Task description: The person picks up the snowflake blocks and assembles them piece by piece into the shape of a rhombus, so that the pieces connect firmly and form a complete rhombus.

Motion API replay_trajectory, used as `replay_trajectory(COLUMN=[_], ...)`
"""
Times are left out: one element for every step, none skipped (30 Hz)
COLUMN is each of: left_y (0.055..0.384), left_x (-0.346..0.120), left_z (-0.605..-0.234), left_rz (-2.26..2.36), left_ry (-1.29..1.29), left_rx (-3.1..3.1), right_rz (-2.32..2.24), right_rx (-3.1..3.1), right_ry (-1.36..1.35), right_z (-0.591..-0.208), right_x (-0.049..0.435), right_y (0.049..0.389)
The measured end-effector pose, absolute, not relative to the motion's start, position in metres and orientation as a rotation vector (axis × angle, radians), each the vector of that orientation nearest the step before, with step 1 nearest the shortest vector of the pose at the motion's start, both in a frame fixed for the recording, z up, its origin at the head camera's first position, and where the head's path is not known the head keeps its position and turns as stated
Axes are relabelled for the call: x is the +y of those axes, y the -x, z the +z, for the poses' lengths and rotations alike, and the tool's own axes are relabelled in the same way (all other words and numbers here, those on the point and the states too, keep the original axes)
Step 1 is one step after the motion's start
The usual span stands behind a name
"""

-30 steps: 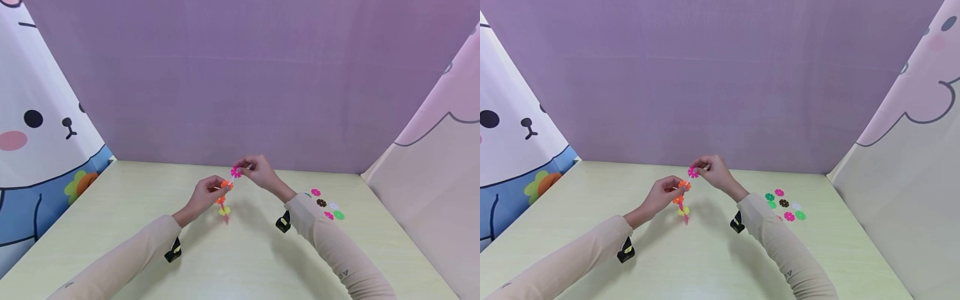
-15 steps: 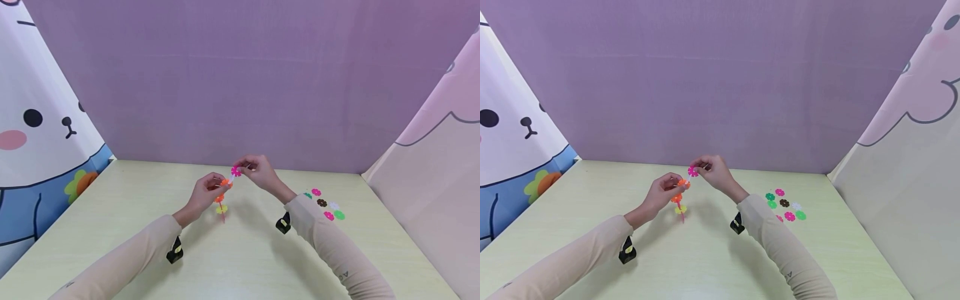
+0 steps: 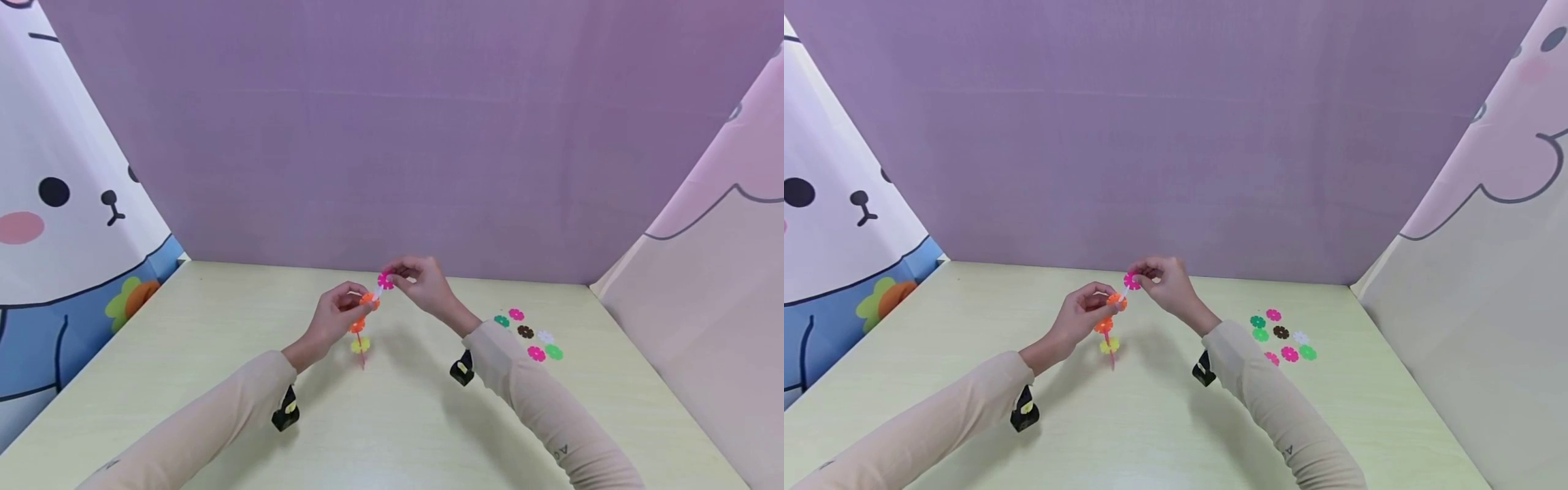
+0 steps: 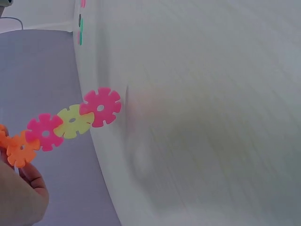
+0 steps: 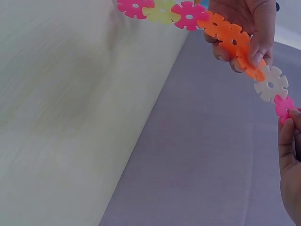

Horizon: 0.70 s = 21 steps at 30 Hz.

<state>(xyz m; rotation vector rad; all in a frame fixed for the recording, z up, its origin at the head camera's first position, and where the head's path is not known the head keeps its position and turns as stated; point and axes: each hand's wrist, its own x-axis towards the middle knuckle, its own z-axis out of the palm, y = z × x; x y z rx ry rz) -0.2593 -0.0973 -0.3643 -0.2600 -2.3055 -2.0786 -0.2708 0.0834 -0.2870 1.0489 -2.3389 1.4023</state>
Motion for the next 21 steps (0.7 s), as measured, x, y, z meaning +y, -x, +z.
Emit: replay_trajectory(left_y=[0.2595, 0.2597, 0.2598, 0.2598, 0.2597, 0.2596, 0.2593, 0.2590, 0.2586, 0.2580, 0.2576, 0.2570, 0.2566, 0.2565, 0.2563, 0.2564, 0.2566, 0.2567, 0.2569, 0.2571, 0.2570], left_x=[-0.0974, -0.0974, -0.0975, -0.0975, -0.0975, -0.0974, -0.0974, -0.0973, -0.0971, -0.0970, -0.0969, -0.0968, -0.0967, -0.0966, -0.0966, -0.0965, -0.0965, -0.0965, -0.0966, -0.0968, -0.0969], left_z=[-0.3650, -0.3655, -0.3659, -0.3661, -0.3662, -0.3659, -0.3655, -0.3648, -0.3640, -0.3632, -0.3624, -0.3618, -0.3613, -0.3611, -0.3610, -0.3611, -0.3614, -0.3616, -0.3618, -0.3620, -0.3621], left_rz=[-2.081, -2.081, -2.080, -2.079, -2.077, -2.076, -2.076, -2.075, -2.075, -2.076, -2.077, -2.078, -2.079, -2.083, -2.086, -2.089, -2.092, -2.090, -2.088, -2.083, -2.075], left_ry=[0.259, 0.258, 0.257, 0.257, 0.257, 0.257, 0.257, 0.259, 0.259, 0.261, 0.260, 0.261, 0.262, 0.266, 0.270, 0.274, 0.278, 0.281, 0.286, 0.290, 0.290], left_rx=[-2.308, -2.311, -2.315, -2.318, -2.321, -2.323, -2.324, -2.323, -2.320, -2.316, -2.314, -2.312, -2.310, -2.307, -2.305, -2.304, -2.304, -2.308, -2.311, -2.317, -2.324], right_rz=[1.402, 1.399, 1.399, 1.398, 1.396, 1.394, 1.391, 1.392, 1.397, 1.403, 1.408, 1.417, 1.424, 1.428, 1.431, 1.431, 1.429, 1.429, 1.429, 1.432, 1.437], right_rx=[-2.343, -2.347, -2.350, -2.353, -2.357, -2.357, -2.356, -2.355, -2.353, -2.351, -2.347, -2.344, -2.344, -2.344, -2.345, -2.345, -2.347, -2.351, -2.354, -2.358, -2.361], right_ry=[-1.051, -1.054, -1.057, -1.060, -1.059, -1.061, -1.059, -1.053, -1.046, -1.039, -1.033, -1.029, -1.022, -1.019, -1.017, -1.018, -1.021, -1.026, -1.029, -1.032, -1.033], right_z=[-0.2870, -0.2869, -0.2868, -0.2867, -0.2865, -0.2865, -0.2868, -0.2871, -0.2874, -0.2878, -0.2882, -0.2885, -0.2890, -0.2892, -0.2894, -0.2896, -0.2896, -0.2897, -0.2900, -0.2903, -0.2904], right_x=[0.0837, 0.0840, 0.0842, 0.0844, 0.0846, 0.0847, 0.0848, 0.0849, 0.0849, 0.0848, 0.0848, 0.0848, 0.0849, 0.0849, 0.0850, 0.0851, 0.0853, 0.0855, 0.0856, 0.0857, 0.0858], right_y=[0.2706, 0.2703, 0.2701, 0.2700, 0.2699, 0.2698, 0.2699, 0.2700, 0.2702, 0.2703, 0.2703, 0.2704, 0.2706, 0.2707, 0.2708, 0.2709, 0.2709, 0.2710, 0.2711, 0.2711, 0.2709])
